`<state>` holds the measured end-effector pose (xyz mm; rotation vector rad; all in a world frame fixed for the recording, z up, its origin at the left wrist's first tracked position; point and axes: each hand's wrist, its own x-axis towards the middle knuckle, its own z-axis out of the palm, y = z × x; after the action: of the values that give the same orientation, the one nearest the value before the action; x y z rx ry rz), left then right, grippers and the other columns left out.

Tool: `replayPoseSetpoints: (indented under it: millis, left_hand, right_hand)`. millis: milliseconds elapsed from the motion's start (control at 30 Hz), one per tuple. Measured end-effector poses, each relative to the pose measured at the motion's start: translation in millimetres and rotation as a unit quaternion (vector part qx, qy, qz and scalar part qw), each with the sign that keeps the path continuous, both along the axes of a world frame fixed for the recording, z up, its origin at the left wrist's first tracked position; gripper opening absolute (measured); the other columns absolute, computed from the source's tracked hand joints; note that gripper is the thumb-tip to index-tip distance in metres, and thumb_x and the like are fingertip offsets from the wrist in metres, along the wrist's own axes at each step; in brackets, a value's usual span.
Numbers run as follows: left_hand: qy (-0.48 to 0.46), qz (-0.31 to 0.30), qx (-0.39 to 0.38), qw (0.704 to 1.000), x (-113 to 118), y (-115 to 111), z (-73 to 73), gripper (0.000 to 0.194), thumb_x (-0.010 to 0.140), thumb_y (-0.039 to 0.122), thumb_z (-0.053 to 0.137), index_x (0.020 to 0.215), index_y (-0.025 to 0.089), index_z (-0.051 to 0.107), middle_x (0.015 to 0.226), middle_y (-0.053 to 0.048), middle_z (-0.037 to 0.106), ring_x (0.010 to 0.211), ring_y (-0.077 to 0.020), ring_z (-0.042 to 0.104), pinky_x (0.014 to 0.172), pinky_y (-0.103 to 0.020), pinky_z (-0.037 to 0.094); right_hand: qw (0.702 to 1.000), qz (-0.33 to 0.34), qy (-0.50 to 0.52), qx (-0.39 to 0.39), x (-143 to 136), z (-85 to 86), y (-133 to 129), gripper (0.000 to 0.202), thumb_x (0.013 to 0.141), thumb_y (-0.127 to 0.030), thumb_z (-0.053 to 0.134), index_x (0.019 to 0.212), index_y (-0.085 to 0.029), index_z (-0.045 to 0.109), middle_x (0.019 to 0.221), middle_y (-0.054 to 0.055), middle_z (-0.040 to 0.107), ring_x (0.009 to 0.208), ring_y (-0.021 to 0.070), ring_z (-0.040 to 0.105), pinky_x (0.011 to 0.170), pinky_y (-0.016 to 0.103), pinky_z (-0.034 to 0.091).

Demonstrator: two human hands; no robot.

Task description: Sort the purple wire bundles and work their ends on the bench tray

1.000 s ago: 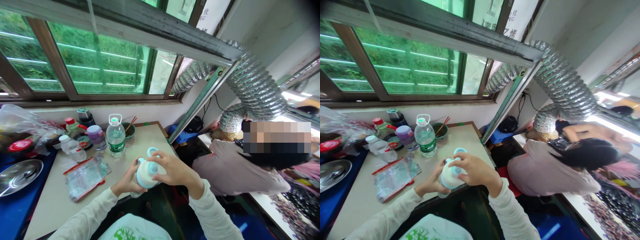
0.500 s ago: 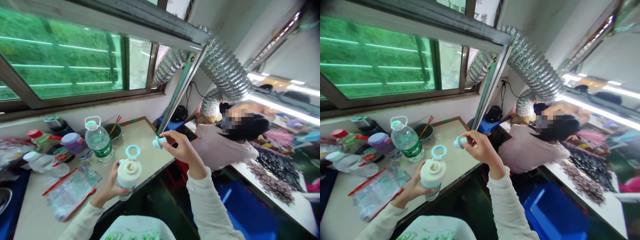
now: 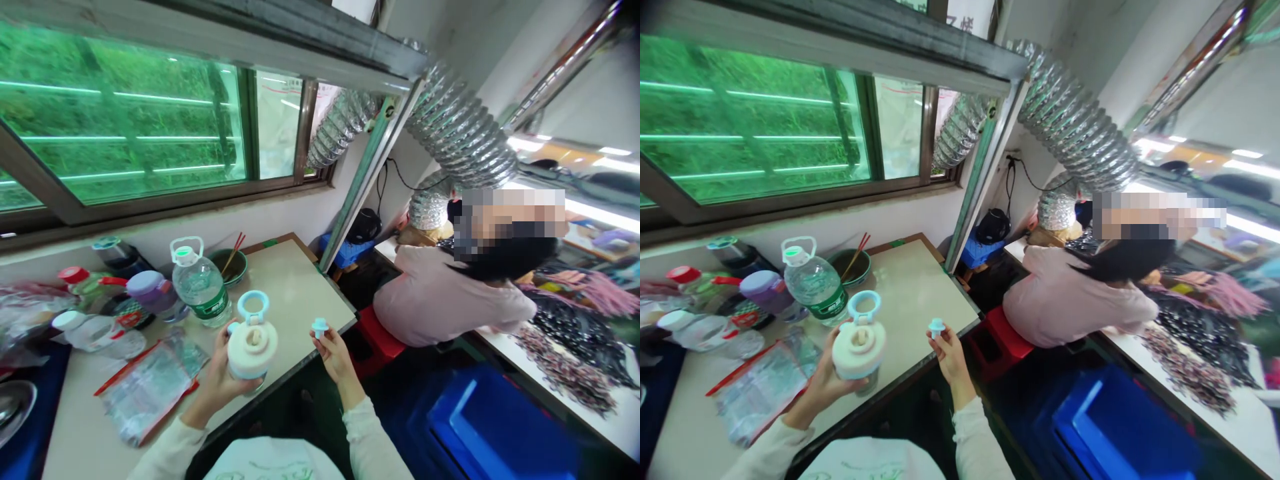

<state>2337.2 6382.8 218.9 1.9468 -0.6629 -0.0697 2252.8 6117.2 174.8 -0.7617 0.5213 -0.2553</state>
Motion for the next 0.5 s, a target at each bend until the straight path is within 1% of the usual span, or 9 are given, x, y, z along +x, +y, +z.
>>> replayPoseSetpoints:
  millis: [67,167,233,300,333,400,500]
  left_hand:
    - [-0.023,0.012,-0.017,1.0,7,-8,-9.2,0.085,0.055,0.048,0.078,0.132,0.031,0.045,0.148,-0.006,0.028,0.136,-0.045,0.023,0.112,-0.063,0.021]
    - [-0.026,0.047,-0.017,0.998,19,-20,-26.7,0.08,0.057,0.051,0.075,0.128,0.027,0.047,0.146,-0.007,0.03,0.139,-0.0453,0.016,0.112,-0.065,0.018]
    - [-0.019,0.074,-0.022,0.997,25,-25,-37.4,0.082,0.059,0.055,0.073,0.129,0.023,0.046,0.146,-0.009,0.028,0.138,-0.0455,0.018,0.113,-0.063,0.018]
    - [-0.016,0.094,-0.032,0.995,30,-28,-44.2,0.084,0.06,0.056,0.072,0.13,0.02,0.043,0.147,-0.011,0.025,0.137,-0.0454,0.021,0.112,-0.063,0.021]
    - [-0.019,0.091,-0.032,0.995,32,-29,-45.9,0.084,0.06,0.055,0.073,0.13,0.019,0.043,0.147,-0.012,0.026,0.137,-0.0453,0.02,0.112,-0.063,0.021]
    - [-0.033,0.06,-0.014,0.998,36,-30,-46.1,0.081,0.059,0.05,0.075,0.128,0.021,0.046,0.145,-0.012,0.031,0.139,-0.0442,0.016,0.112,-0.064,0.018]
    - [-0.06,0.011,0.017,0.998,40,-28,-42.4,0.069,0.062,0.046,0.075,0.123,0.023,0.053,0.14,-0.01,0.041,0.14,-0.044,0.012,0.111,-0.066,0.015]
  right_hand:
    - [1.0,0.009,0.004,-0.004,0,2.9,6,0.047,0.061,-0.026,0.085,0.102,-0.02,0.064,0.099,0.002,0.068,0.098,0.0186,0.067,0.082,0.026,0.054]
    - [0.999,0.018,0.013,-0.024,-4,7.5,13,0.05,0.063,-0.028,0.085,0.107,-0.022,0.062,0.104,0.003,0.067,0.099,0.0203,0.066,0.083,0.03,0.053]
    - [0.998,0.023,0.019,-0.055,-9,10.6,16,0.051,0.064,-0.029,0.084,0.109,-0.023,0.061,0.104,0.003,0.067,0.097,0.0197,0.065,0.081,0.031,0.052]
    - [0.995,0.029,0.02,-0.091,-12,14.1,19,0.05,0.065,-0.031,0.083,0.11,-0.022,0.062,0.099,0.003,0.067,0.091,0.0176,0.063,0.078,0.03,0.052]
    - [0.994,0.032,0.019,-0.106,-13,15.9,21,0.05,0.066,-0.031,0.082,0.11,-0.022,0.062,0.098,0.003,0.067,0.089,0.0167,0.062,0.077,0.03,0.051]
    - [0.992,0.034,0.015,-0.125,-13,19.4,25,0.05,0.066,-0.032,0.082,0.11,-0.021,0.062,0.097,0.003,0.066,0.088,0.0161,0.061,0.076,0.029,0.05]
    - [0.99,0.03,0.008,-0.135,-11,25.5,33,0.051,0.065,-0.034,0.082,0.11,-0.02,0.061,0.102,0.005,0.066,0.092,0.0178,0.06,0.076,0.029,0.048]
